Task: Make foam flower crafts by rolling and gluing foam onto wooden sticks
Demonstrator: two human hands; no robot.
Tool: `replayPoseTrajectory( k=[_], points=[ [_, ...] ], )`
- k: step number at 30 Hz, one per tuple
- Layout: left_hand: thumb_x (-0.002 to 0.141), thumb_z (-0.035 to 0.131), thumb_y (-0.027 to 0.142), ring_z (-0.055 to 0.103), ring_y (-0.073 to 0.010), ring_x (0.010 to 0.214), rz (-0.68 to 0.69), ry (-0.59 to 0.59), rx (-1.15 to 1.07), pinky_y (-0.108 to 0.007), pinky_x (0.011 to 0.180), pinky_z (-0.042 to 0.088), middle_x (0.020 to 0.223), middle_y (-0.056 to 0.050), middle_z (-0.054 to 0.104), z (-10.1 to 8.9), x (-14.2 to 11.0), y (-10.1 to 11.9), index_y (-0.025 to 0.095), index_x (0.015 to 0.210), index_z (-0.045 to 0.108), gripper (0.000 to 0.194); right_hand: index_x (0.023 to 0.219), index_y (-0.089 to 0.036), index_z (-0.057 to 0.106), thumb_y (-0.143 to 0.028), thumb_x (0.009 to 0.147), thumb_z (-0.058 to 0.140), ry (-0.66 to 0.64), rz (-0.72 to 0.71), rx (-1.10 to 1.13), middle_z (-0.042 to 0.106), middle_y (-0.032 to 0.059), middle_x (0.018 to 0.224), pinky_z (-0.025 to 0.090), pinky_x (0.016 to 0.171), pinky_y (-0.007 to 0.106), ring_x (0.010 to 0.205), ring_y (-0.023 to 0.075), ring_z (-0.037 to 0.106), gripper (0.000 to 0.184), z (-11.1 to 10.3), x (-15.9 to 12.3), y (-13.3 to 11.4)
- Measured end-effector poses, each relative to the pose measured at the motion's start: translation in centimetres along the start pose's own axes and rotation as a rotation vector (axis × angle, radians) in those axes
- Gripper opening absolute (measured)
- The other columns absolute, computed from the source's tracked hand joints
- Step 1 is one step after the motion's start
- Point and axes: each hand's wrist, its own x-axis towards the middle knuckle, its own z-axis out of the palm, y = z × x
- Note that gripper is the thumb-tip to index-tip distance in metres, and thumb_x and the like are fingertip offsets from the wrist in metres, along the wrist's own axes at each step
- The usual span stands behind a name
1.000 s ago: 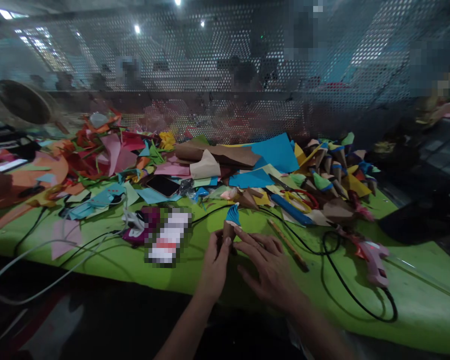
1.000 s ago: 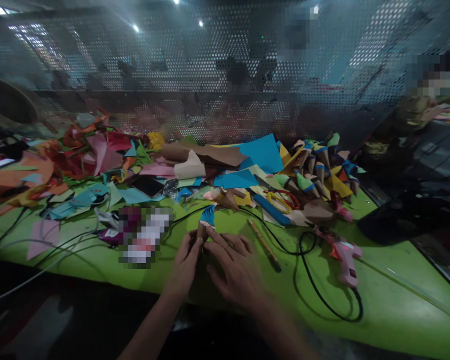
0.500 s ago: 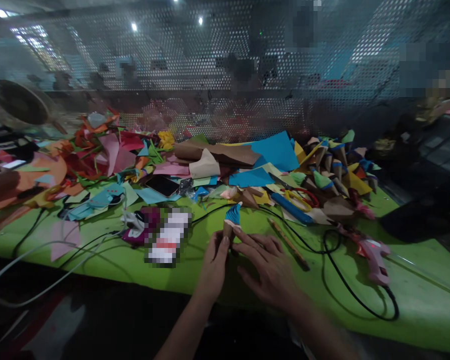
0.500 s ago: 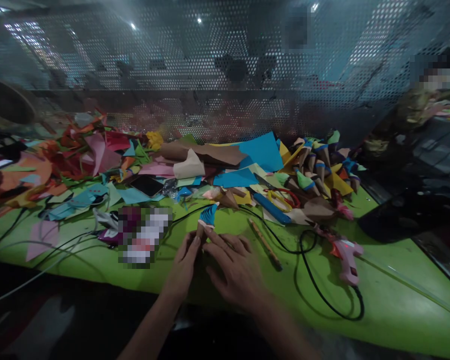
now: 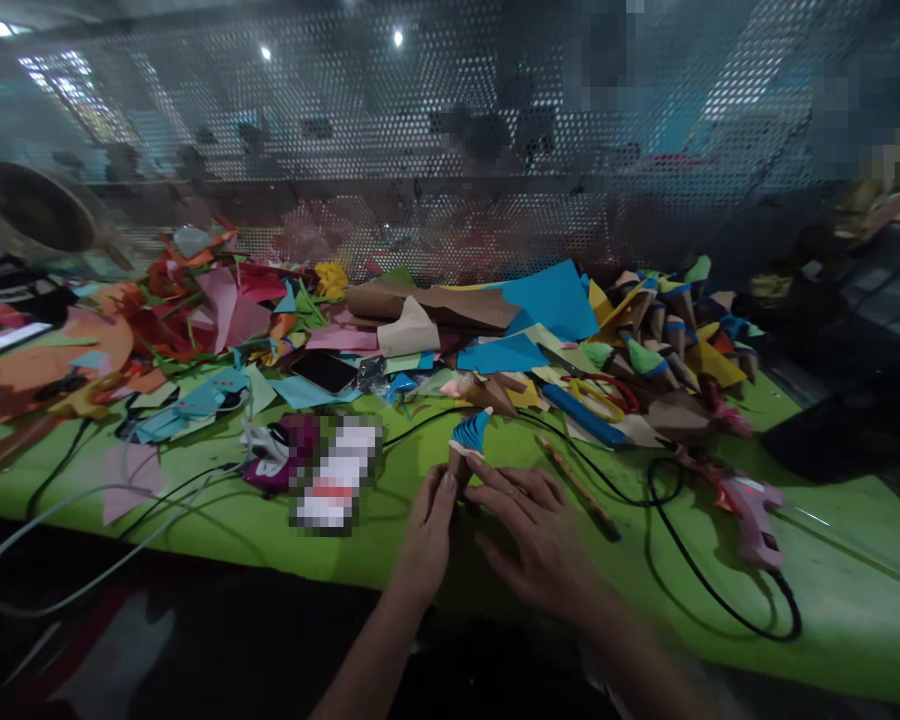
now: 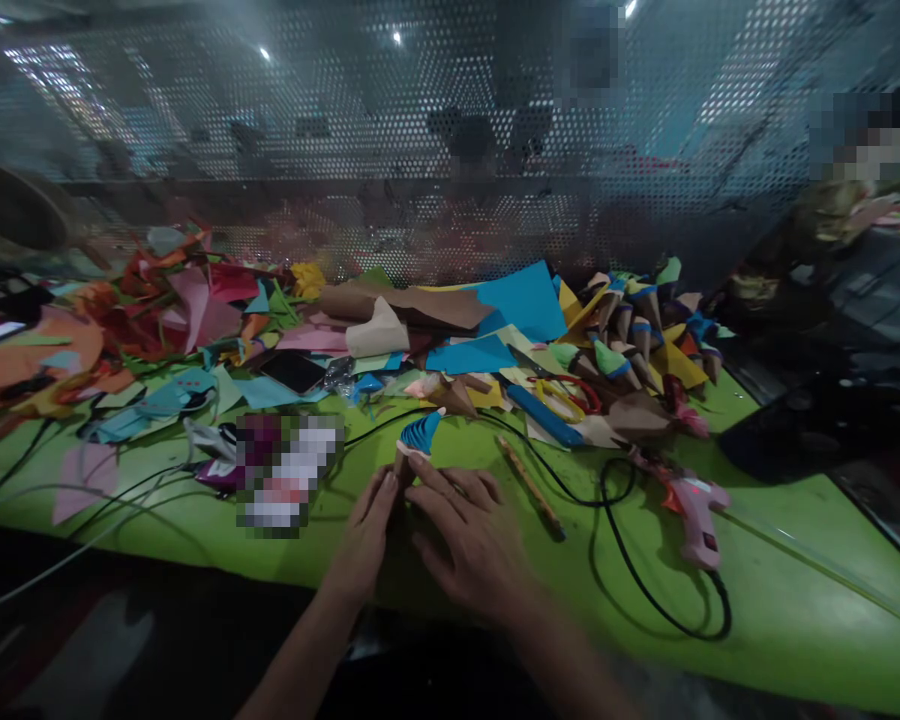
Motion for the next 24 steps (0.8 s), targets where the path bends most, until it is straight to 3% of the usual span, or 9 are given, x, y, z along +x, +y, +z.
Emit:
replayPoseTrajectory(
  k=[6, 11, 19, 24],
  points=[
    [0.096, 0.048, 0.046, 0.056, -0.0236, 0.130, -0.063, 0.049, 0.031, -0.034, 0.110, 0.043, 0.139, -0.011, 0.062, -0.09, 0.25, -0.88, 0.017, 0.128, 0.062, 0.046, 0.124, -0.026, 0.057, -0.023, 0.095, 0.055, 0.031, -0.003, 0.008, 0.052, 0.0032, 0.150, 0.040, 0.093, 0.041, 0.117, 0.0245, 0.055, 0.029, -0.25, -0.02, -0.04],
    [0.097, 0.048, 0.044, 0.056, -0.0247, 0.130, -0.025, 0.012, 0.027, -0.036, 0.111, 0.043, 0.136, -0.011, 0.064, -0.10, 0.37, -0.97, 0.017, 0.124, 0.066, 0.043, 0.130, -0.027, 0.055, -0.022, 0.093, 0.054, 0.001, 0.016, -0.003, 0.052, 0.0036, 0.150, 0.041, 0.092, 0.043, 0.117, 0.0252, 0.056, 0.037, -0.14, 0.02, -0.01],
    [0.097, 0.048, 0.042, 0.057, -0.0233, 0.128, -0.041, 0.064, 0.014, -0.035, 0.112, 0.041, 0.134, -0.011, 0.065, -0.10, 0.39, -1.02, 0.016, 0.122, 0.067, 0.041, 0.130, -0.026, 0.054, -0.024, 0.096, 0.053, 0.011, -0.011, -0.009, 0.051, 0.0038, 0.151, 0.040, 0.093, 0.043, 0.120, 0.0258, 0.054, 0.034, -0.27, -0.14, 0.00],
    [0.094, 0.050, 0.050, 0.061, -0.0248, 0.121, 0.001, 0.021, -0.010, -0.036, 0.108, 0.045, 0.126, -0.011, 0.070, -0.04, 0.30, -1.03, 0.016, 0.115, 0.071, 0.045, 0.135, -0.026, 0.051, -0.021, 0.095, 0.053, -0.012, -0.012, -0.024, 0.051, 0.0029, 0.151, 0.040, 0.091, 0.044, 0.118, 0.0265, 0.055, 0.040, -0.04, 0.00, 0.13]
  ],
)
